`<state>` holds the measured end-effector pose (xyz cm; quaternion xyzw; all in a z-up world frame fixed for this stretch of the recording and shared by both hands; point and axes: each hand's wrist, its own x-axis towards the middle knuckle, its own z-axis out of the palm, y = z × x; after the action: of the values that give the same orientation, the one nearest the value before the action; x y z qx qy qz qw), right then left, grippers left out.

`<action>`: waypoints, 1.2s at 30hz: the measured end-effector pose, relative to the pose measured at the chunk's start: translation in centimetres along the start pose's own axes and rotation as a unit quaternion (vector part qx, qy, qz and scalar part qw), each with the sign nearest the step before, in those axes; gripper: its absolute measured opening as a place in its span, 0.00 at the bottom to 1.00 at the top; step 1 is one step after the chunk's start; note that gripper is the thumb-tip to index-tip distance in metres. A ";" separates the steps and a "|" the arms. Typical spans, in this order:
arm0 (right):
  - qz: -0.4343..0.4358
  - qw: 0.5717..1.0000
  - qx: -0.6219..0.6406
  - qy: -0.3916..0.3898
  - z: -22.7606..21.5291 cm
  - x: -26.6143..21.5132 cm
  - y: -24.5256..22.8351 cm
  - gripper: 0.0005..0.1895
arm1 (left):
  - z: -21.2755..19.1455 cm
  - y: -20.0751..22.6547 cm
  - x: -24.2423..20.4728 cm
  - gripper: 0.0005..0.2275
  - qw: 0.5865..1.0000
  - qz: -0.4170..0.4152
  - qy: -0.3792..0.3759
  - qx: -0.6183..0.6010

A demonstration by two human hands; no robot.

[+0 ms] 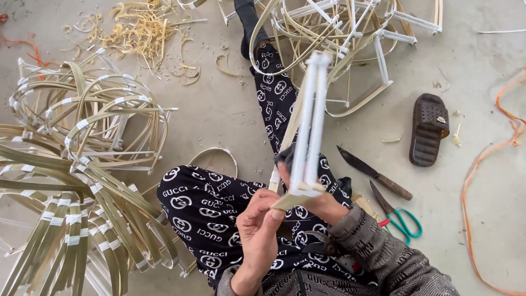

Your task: Assembling and finishing curved bamboo components for furniture manufacturing using pliers and tape.

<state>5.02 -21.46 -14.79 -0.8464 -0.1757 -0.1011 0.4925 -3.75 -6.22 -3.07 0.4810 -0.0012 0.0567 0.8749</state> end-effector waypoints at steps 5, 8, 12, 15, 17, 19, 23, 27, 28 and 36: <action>0.143 0.983 0.033 -0.111 -2.1 1.2 -0.5 0.07 | -1.3 1.1 0.8 0.06 0.997 0.004 0.058 -0.060; 0.161 0.972 0.159 -0.070 -4.4 1.6 -3.5 0.12 | -1.8 1.3 0.4 0.07 0.996 0.027 0.050 -0.069; 0.170 0.957 0.232 -0.041 -5.5 0.7 -4.1 0.10 | -0.6 1.9 0.3 0.08 0.996 0.026 0.035 -0.080; 0.193 0.946 0.235 -0.108 -6.0 -0.2 -3.7 0.11 | -0.5 2.3 0.3 0.08 0.996 0.038 0.031 -0.069; 0.245 0.931 0.236 -0.133 -6.7 0.0 -4.2 0.13 | -0.7 2.3 0.3 0.07 0.997 0.051 0.030 -0.044; 0.248 0.935 0.242 -0.078 -7.3 0.9 -5.1 0.13 | -0.4 2.6 0.1 0.07 0.997 0.046 0.032 -0.044; 0.170 0.949 0.262 0.044 -6.7 2.6 -4.6 0.11 | 0.2 2.2 -0.3 0.06 0.999 0.026 0.014 -0.039; 0.087 0.988 0.125 0.021 -4.9 4.4 -4.6 0.09 | 1.2 2.0 -1.2 0.06 0.999 -0.017 0.002 -0.027; 0.068 0.994 0.082 0.023 -4.7 4.9 -5.3 0.07 | 1.4 2.1 -1.2 0.06 0.999 -0.046 0.009 -0.022; 0.028 0.991 0.048 0.120 -8.4 10.1 -5.7 0.05 | 1.9 2.4 0.2 0.06 0.996 -0.081 0.031 -0.001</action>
<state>12.08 -24.16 -2.65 -0.8080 -0.0963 -0.1799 0.5527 -3.71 -6.50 -0.02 0.4765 0.0645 0.0001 0.8768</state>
